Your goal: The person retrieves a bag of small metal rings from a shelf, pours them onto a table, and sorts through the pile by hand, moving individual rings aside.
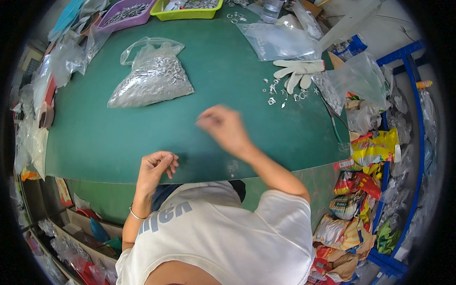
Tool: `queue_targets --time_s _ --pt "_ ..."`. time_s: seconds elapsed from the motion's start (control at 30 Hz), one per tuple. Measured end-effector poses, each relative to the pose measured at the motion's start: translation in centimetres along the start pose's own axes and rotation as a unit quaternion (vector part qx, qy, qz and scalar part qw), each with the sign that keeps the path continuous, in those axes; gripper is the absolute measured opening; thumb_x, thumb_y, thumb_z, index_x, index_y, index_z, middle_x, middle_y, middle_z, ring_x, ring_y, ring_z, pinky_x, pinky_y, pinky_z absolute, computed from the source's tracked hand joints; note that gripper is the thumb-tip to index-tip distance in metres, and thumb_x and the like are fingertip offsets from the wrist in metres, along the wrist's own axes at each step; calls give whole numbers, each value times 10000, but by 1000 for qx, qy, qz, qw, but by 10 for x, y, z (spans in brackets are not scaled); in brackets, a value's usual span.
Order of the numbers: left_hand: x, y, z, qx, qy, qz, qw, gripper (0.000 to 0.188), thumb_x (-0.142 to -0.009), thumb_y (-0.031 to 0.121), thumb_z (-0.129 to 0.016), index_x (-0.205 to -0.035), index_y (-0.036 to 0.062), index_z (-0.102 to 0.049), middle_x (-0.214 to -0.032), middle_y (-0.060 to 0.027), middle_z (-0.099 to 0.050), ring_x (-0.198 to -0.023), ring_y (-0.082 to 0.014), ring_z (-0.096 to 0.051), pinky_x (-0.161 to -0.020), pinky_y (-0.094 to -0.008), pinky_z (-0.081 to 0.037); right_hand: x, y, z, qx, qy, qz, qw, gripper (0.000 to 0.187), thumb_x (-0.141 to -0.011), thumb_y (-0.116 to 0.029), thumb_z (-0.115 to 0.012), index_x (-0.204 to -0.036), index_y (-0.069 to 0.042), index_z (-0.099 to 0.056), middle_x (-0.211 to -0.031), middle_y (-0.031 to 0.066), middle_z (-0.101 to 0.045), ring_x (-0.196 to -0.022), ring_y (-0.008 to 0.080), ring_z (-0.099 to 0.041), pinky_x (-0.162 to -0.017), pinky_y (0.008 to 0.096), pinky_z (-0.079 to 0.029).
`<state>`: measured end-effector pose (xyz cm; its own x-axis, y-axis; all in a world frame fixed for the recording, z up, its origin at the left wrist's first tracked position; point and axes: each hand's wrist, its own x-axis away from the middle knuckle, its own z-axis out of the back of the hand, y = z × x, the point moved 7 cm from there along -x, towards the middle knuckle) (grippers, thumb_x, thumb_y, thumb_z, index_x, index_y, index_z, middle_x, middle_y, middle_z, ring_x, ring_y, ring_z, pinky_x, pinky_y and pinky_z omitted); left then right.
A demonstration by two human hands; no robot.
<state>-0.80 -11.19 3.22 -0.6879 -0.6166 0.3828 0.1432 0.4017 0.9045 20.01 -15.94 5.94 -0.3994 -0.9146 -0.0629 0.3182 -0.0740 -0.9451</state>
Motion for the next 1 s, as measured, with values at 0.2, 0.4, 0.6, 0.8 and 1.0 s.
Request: queue_targets --time_s 0.2,0.4,0.6,0.8,1.0 --pt "-12 -2 -14 19 -39 15 999 139 -880 49 -556 -946 -44 -635 -786 -83 -633 -647 -113 -574 -565 -229 -480 13 82 179 398 289 -58 869 135 -748 -93 -677 -880 -64 -685 -714 127 -555 -619 285 -545 -585 370 -440" --pt "-24 -4 -29 46 -67 25 996 126 -868 33 -567 -938 -52 -628 -801 -93 -638 -668 -127 -582 -634 -235 -488 3 96 177 417 274 -57 865 170 -756 -121 -676 -921 -77 -679 -815 127 -576 -752 336 -583 -653 424 -457" --pt "-29 -4 -31 44 -67 42 996 127 -870 41 -568 -938 -50 -626 -816 -100 -643 -681 -133 -590 -637 -236 -490 1 87 172 369 281 -29 885 65 -805 -85 -626 -823 -22 -624 -699 89 -552 -623 235 -556 -581 333 -446" --pt "-34 -10 -36 64 -73 53 994 139 -884 56 -557 -956 -42 -625 -836 -96 -642 -692 -128 -590 -639 -237 -494 15 83 90 -540 70 -140 827 148 -883 -49 -532 -1021 -2 -561 -949 95 -605 -821 178 -588 -683 269 -480" --pt "-29 -7 -28 76 -53 33 995 151 -888 57 -552 -983 -41 -617 -846 -93 -642 -708 -125 -593 -651 -235 -497 11 45 8 -589 -76 -205 778 161 -879 -46 -513 -1025 10 -550 -875 83 -582 -765 172 -562 -649 279 -444"
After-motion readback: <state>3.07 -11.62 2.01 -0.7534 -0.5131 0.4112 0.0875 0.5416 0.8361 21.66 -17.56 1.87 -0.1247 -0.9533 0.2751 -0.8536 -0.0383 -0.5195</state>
